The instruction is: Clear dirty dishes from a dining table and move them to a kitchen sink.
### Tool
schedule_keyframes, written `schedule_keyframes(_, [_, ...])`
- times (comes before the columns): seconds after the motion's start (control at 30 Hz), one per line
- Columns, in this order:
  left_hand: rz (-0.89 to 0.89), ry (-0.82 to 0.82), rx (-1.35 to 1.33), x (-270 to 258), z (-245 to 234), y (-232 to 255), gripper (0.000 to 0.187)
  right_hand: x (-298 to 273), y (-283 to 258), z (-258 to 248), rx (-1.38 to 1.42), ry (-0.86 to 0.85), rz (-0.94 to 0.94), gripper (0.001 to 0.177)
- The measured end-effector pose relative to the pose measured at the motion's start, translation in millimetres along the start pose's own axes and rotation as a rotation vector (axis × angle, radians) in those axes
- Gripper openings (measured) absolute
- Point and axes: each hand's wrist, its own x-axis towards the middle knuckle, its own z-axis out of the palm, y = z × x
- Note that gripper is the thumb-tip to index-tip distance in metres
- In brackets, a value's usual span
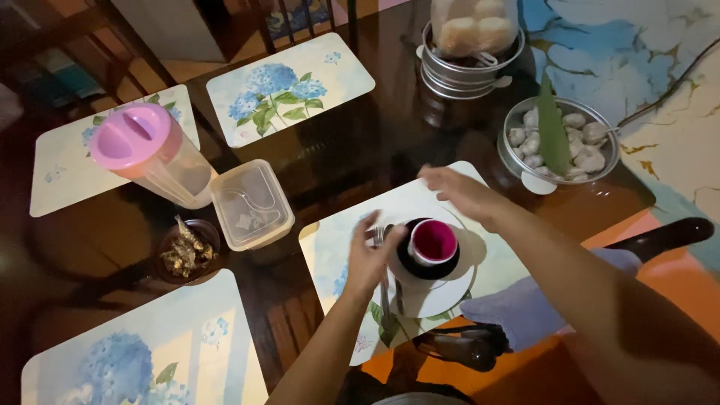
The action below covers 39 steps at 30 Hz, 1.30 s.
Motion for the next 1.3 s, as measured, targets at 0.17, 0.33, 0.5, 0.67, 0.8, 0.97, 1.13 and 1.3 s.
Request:
schedule_keyframes(0.17, [-0.214, 0.330, -0.046, -2.8, -14.0, -34.1, 0.094, 7.6, 0.2, -7.5, 0.187, 0.024, 0.190, 0.096])
schedule_keyframes(0.33, [-0.503, 0.402, -0.092, -2.9, -15.3, -72.0, 0.097, 18.8, 15.9, -4.1, 0.062, -0.032, 0.361, 0.100])
schedule_keyframes(0.5, [-0.618, 0.357, -0.290, -10.0, -15.0, -76.1, 0.104, 38.8, 49.5, 3.8, -0.086, -0.092, 0.446, 0.112])
schedule_keyframes(0.67, [-0.706, 0.330, -0.309, -11.8, -14.5, -40.3, 0.112, 25.7, 48.1, 8.3, -0.119, -0.207, 0.472, 0.117])
schedule_keyframes(0.8, [-0.734, 0.292, -0.273, -12.2, -6.1, -38.4, 0.119, 29.2, 64.7, 7.9, -0.039, -0.214, 0.485, 0.123])
schedule_keyframes(0.97, [-0.705, 0.278, -0.044, -15.2, -0.6, -19.6, 0.127, 37.7, 76.4, 8.9, -0.017, -0.238, 0.449, 0.125])
schedule_keyframes(1.13, [-0.702, 0.275, 0.086, -11.6, 2.1, -23.1, 0.136, 38.9, 69.5, 14.2, -0.029, -0.167, 0.494, 0.128])
schedule_keyframes(1.3, [-0.680, 0.237, 0.384, 4.4, 0.3, -62.9, 0.141, 35.9, 57.9, 14.6, -0.129, -0.141, 0.492, 0.120])
